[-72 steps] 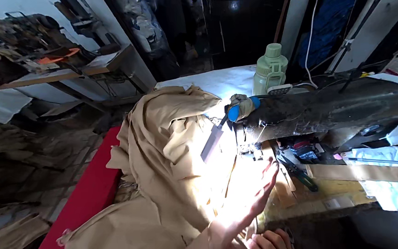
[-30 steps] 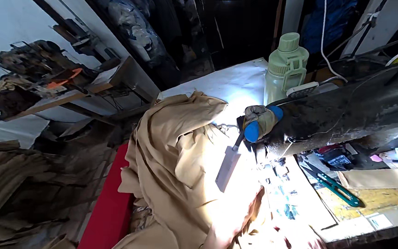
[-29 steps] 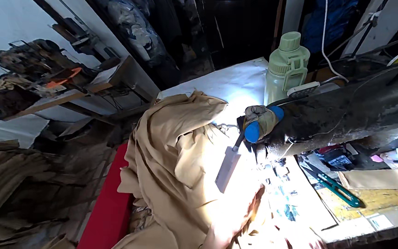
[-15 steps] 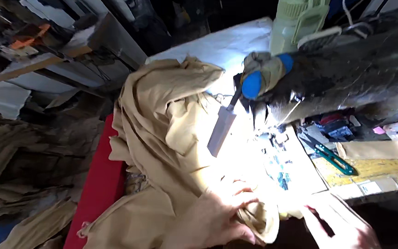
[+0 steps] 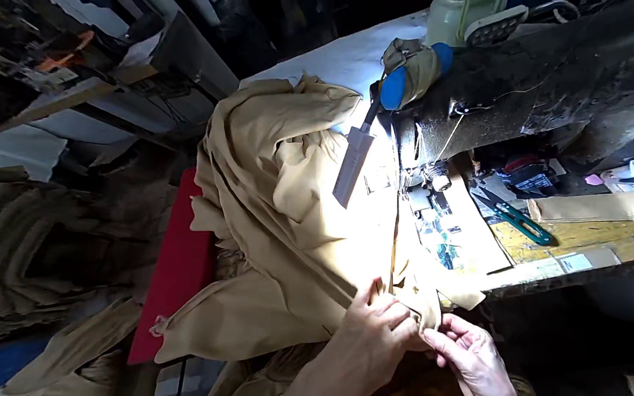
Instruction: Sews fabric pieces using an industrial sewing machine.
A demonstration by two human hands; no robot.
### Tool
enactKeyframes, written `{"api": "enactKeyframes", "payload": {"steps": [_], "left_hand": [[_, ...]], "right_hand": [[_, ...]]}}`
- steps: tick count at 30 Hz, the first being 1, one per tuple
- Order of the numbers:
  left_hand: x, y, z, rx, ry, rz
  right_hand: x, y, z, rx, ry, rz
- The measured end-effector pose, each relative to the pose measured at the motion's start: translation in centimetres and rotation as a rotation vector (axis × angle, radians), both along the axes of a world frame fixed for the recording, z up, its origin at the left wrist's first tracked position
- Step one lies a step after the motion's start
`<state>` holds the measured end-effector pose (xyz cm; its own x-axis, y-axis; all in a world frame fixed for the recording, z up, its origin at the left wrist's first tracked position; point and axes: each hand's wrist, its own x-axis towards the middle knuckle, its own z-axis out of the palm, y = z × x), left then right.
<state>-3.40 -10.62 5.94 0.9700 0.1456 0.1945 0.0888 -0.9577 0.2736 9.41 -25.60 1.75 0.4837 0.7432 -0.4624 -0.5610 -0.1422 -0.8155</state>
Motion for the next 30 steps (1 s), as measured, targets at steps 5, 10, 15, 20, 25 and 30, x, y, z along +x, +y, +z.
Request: {"api": "enactKeyframes", "payload": {"steps": [5,10,15,20,25,30], "left_hand": [[0.1,0.0,-0.7,0.128,0.02,0.202],[0.0,-0.6,-1.2,0.202,0.005,0.257],[1.7,-0.2,-0.2,0.241,-0.02,0.263],[6.9,0.9,0.5,-0.046,0.047,0.206],[6.8,1.5,0.2,-0.181,0.08,0.217],[2.2,-0.2,-2.1,-0.154,-0.137,0.091]], "right_hand": [[0.3,-0.6,-0.1,0.018,0.155,-0.022],[0.4,-0.6,-0.3,0.025,0.189,-0.086],[0.3,-0.6,-0.5,0.015,0.121,-0.075],[0.5,-0.6,0.1,-0.056,0.124,-0.07],[0.5,-0.8,0.2,-0.018,0.165,-0.076],[0.3,-1.0,0.3,0.013,0.085,-0.016]]}}
